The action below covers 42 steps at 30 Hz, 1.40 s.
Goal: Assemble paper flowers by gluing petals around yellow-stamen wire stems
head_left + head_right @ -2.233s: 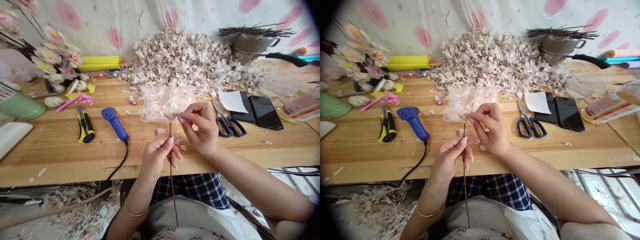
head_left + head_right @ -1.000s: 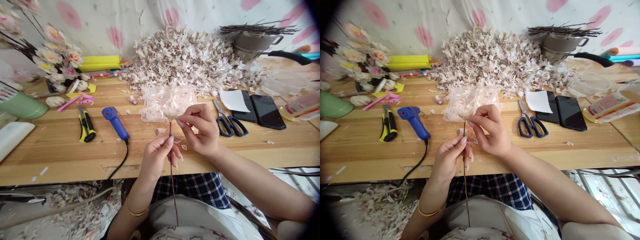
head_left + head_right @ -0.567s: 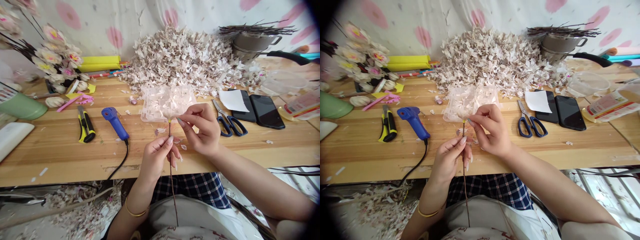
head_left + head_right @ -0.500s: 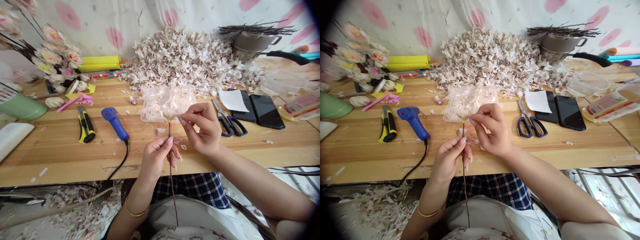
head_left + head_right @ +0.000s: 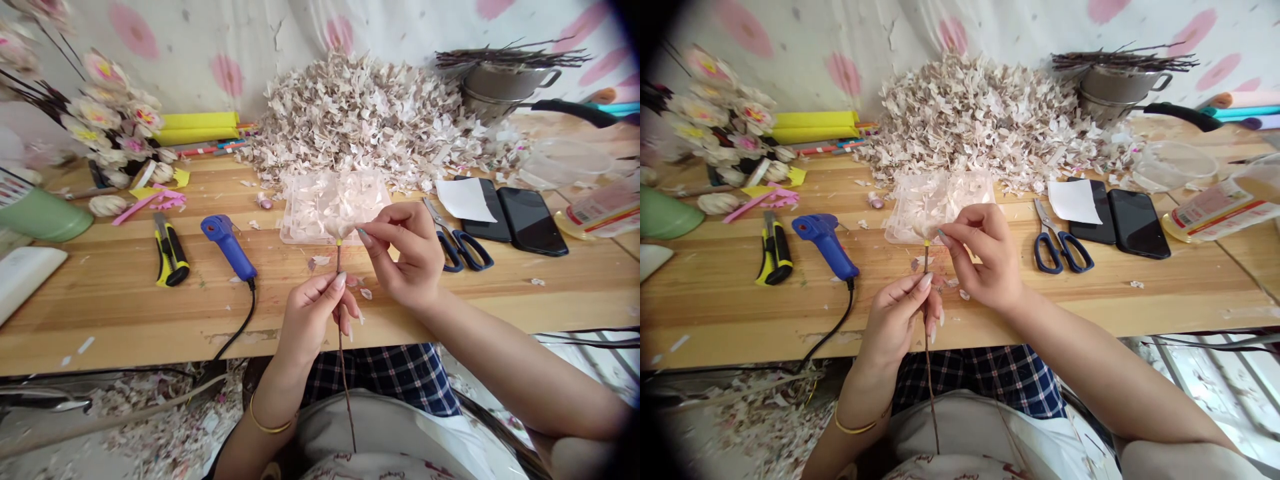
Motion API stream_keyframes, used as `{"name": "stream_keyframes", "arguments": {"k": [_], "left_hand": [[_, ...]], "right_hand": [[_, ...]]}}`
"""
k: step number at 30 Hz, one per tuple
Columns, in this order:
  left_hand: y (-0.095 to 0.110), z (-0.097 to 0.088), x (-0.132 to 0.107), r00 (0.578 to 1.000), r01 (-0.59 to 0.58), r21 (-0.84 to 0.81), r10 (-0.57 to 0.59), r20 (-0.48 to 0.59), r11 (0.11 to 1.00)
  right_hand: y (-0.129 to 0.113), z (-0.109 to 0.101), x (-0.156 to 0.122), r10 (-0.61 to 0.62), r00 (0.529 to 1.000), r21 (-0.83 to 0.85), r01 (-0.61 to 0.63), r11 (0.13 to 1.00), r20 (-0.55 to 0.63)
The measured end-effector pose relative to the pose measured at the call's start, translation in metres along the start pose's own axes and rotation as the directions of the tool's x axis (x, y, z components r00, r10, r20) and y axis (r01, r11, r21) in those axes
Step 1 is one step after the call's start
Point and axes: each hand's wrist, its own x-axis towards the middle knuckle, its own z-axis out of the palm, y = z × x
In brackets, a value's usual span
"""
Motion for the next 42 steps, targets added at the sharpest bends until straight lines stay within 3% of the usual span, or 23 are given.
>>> {"name": "stream_keyframes", "arguments": {"k": [19, 29, 42], "left_hand": [[-0.0006, 0.0001, -0.0019, 1.0, 0.005, -0.003, -0.005, 0.004, 1.0], [-0.0028, -0.0013, -0.0004, 0.998, -0.015, -0.06, 0.019, 0.066, 0.998], [-0.0019, -0.0017, -0.0008, 0.998, -0.012, -0.088, 0.018, 0.06, 0.996]], "right_hand": [[-0.0032, 0.0003, -0.0005, 0.06, 0.998, 0.015, -0.06, 0.998, -0.034], [-0.0067, -0.0012, 0.0018, -0.006, 1.0, 0.017, 0.006, 1.0, -0.006], [-0.0061, -0.0012, 0.0015, -0.031, 0.999, 0.063, 0.031, 0.998, -0.01]]}}
